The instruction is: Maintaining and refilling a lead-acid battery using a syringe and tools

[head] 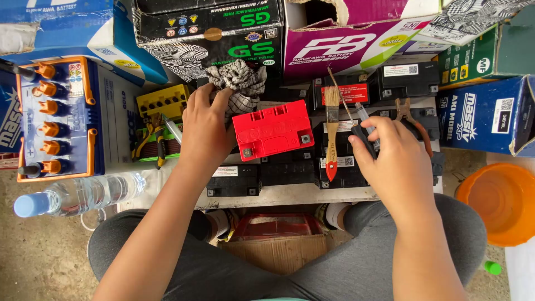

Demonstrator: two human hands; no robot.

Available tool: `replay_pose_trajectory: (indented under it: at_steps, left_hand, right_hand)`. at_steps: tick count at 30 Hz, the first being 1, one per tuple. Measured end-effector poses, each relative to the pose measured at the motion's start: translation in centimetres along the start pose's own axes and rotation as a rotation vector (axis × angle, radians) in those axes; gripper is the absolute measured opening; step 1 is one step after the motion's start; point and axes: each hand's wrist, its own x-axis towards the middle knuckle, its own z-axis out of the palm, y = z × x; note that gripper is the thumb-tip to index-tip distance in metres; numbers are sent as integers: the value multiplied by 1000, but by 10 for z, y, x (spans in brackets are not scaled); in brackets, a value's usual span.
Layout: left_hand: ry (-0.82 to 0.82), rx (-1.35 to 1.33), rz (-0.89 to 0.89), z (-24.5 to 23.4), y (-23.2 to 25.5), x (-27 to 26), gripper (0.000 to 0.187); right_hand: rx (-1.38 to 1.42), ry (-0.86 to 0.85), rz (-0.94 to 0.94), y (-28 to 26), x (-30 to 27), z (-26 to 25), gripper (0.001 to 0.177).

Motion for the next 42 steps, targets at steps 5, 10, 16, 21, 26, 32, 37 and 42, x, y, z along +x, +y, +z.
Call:
replay_pose_trajectory:
  at_steps: [5,10,16,21,26,32,37,42]
  left_hand:
    - [24,-56,1,-23,6,-12,67]
    - [116,-141,-2,-53,27,-23,43]
    - [341,-364,142,-71,56,-36,34]
    - [233,-465,255,-70,80,-47,50]
    - [222,-389,250,-35,81,-52,66]
    - [216,-279,279,-30,70,-49,67]
    - [163,-234,295,-44,73,-49,63]
    - [101,-203,340,-59,79,-43,61]
  right_hand:
    - [-73,-74,43,1,-2,6,29]
    - [-115,-115,71,3,-2,9,33]
    - [-168,-102,86,4,1,15,41]
    - [-11,-11,80,12,2,26,38]
    - [-13,217,-14,16,-5,16,38]
    - [242,346,-54,5,-13,-25,36]
    - [472,395,3,-3,-24,-50,35]
    - [765,522,-79,5,-26,-58,41]
